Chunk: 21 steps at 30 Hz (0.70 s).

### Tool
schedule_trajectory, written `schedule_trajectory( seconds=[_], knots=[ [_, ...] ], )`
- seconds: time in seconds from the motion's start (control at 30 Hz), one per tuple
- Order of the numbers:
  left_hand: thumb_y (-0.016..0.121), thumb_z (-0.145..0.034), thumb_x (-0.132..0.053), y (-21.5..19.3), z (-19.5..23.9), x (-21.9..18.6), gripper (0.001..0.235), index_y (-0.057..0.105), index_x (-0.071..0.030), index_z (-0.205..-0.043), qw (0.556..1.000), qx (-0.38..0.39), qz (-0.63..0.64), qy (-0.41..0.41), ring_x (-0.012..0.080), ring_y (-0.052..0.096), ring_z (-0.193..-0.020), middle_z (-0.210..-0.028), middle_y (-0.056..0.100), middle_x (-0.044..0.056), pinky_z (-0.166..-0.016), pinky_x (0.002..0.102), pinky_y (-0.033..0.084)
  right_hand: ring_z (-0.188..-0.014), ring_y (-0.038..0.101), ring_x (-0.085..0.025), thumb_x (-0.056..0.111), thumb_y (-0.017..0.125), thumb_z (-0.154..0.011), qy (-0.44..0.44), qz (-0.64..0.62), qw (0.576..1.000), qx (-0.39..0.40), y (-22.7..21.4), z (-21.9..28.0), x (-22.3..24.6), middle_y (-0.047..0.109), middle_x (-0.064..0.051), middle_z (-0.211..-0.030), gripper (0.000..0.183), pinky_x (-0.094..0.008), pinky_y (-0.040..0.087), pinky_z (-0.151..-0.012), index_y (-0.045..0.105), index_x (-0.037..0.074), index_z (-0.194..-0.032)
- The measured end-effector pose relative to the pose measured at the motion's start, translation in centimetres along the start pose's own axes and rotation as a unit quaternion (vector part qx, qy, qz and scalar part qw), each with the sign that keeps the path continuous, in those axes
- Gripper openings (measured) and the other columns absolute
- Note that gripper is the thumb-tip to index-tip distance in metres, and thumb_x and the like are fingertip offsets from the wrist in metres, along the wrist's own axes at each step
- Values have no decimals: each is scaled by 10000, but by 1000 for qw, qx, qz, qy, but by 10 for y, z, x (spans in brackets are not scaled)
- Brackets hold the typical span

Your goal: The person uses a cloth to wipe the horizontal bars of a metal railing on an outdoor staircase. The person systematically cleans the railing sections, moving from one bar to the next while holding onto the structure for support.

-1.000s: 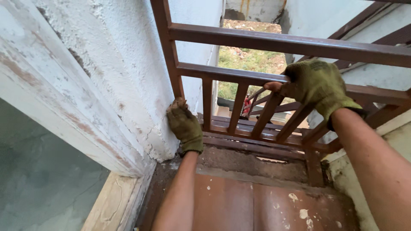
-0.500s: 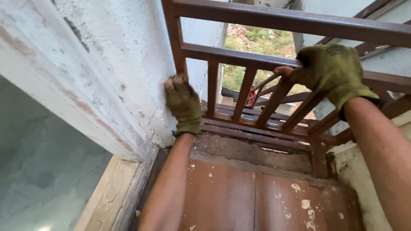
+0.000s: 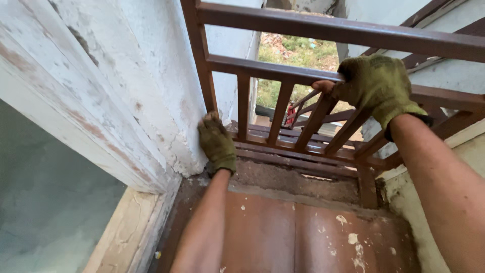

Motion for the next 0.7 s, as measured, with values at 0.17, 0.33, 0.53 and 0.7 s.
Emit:
schedule_trajectory(
  seconds=[0.17,0.33,0.53,0.7],
  knots=[
    [708,-817,-160,11,35,12,479,532,-107,-1258,932,261,-34,-248,338,663,-1020,-1203,617,137,-830,413,584,-644,720,-240,885,425,-873,9,24,998,56,3,0,-1,725,-97,-690,800,-400,547,-588,768,169,-782],
    [679,-850,-179,16,29,19,419,552,-104,-1242,979,198,-49,11,315,654,-1062,-1170,610,123,-871,404,574,-658,720,-240,876,432,-825,14,24,999,47,13,-2,-1,724,-88,-700,767,-385,542,-582,737,173,-818],
    [622,-1012,-195,20,14,-10,131,573,-139,-1118,970,87,33,224,294,682,-1039,-1106,636,84,-848,403,579,-678,707,-245,882,418,-848,-3,38,999,8,9,0,-1,716,-90,-705,783,-406,535,-605,779,188,-823],
    [568,-1009,-171,52,-2,-1,150,639,-111,-1127,970,236,27,46,360,694,-782,-994,668,163,-655,487,568,-665,746,-224,885,393,-839,31,52,995,77,10,-3,-1,740,-80,-699,771,-376,567,-606,729,192,-848]
  ],
)
Point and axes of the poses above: each hand's wrist, its own z-axis away from the middle knuckle, its own y-axis out of the palm, x = y × z, the point moved 5 cm from there along -z, towards the middle knuckle
